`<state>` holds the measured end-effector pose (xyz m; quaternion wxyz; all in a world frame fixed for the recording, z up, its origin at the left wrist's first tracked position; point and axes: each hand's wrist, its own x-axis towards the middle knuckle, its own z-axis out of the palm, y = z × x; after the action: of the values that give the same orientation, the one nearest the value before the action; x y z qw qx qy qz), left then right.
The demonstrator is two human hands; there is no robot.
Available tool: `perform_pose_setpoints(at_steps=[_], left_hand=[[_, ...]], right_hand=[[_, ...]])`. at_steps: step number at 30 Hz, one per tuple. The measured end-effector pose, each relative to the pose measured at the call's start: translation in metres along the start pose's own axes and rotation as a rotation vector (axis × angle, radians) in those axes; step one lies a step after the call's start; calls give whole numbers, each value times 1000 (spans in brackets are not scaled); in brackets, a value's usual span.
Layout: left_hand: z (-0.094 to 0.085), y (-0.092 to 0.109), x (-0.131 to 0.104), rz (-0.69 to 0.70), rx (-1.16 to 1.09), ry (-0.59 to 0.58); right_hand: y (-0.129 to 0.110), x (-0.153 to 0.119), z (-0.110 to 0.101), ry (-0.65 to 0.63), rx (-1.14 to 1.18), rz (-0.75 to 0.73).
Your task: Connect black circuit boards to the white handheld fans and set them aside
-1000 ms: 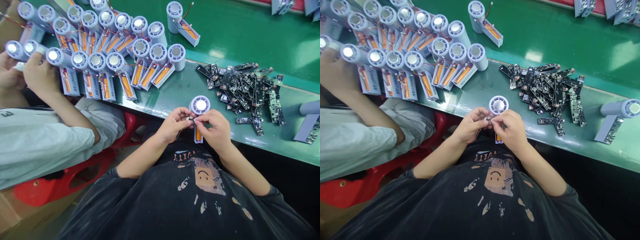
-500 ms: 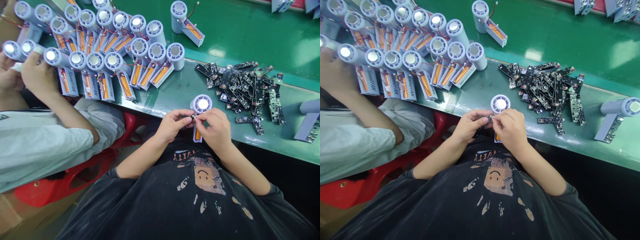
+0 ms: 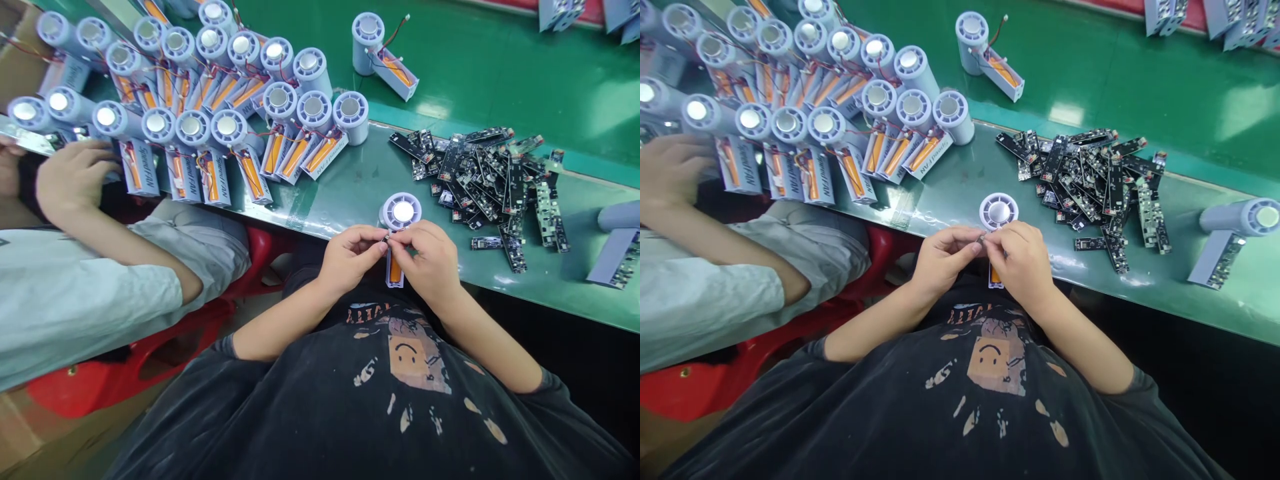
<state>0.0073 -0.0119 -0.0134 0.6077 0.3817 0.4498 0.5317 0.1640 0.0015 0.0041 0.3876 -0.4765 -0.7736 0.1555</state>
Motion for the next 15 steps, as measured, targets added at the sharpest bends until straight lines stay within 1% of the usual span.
perform_pose_setpoints(at_steps=[4, 7, 8, 10, 12, 13, 15], left_hand=[[-1, 2, 3, 23, 24, -34], [-3, 5, 7, -4, -4, -100], [-4, 6, 8, -12, -19, -121], [-4, 6, 9, -33, -57, -139], [-4, 5, 9, -71, -94, -132], [-3, 5, 9, -94, -105, -124], [-3, 4, 8, -135, -103, -112]], right_hand=[[3, 1, 0, -15, 15, 2], [5, 2, -3, -27, 38, -48], [5, 2, -4, -13, 52, -69], [7, 1, -8, 61, 76, -91], [9, -1, -12, 133, 70, -72], [10, -1, -12, 142, 60, -56], [11, -2, -13, 101, 55, -36]])
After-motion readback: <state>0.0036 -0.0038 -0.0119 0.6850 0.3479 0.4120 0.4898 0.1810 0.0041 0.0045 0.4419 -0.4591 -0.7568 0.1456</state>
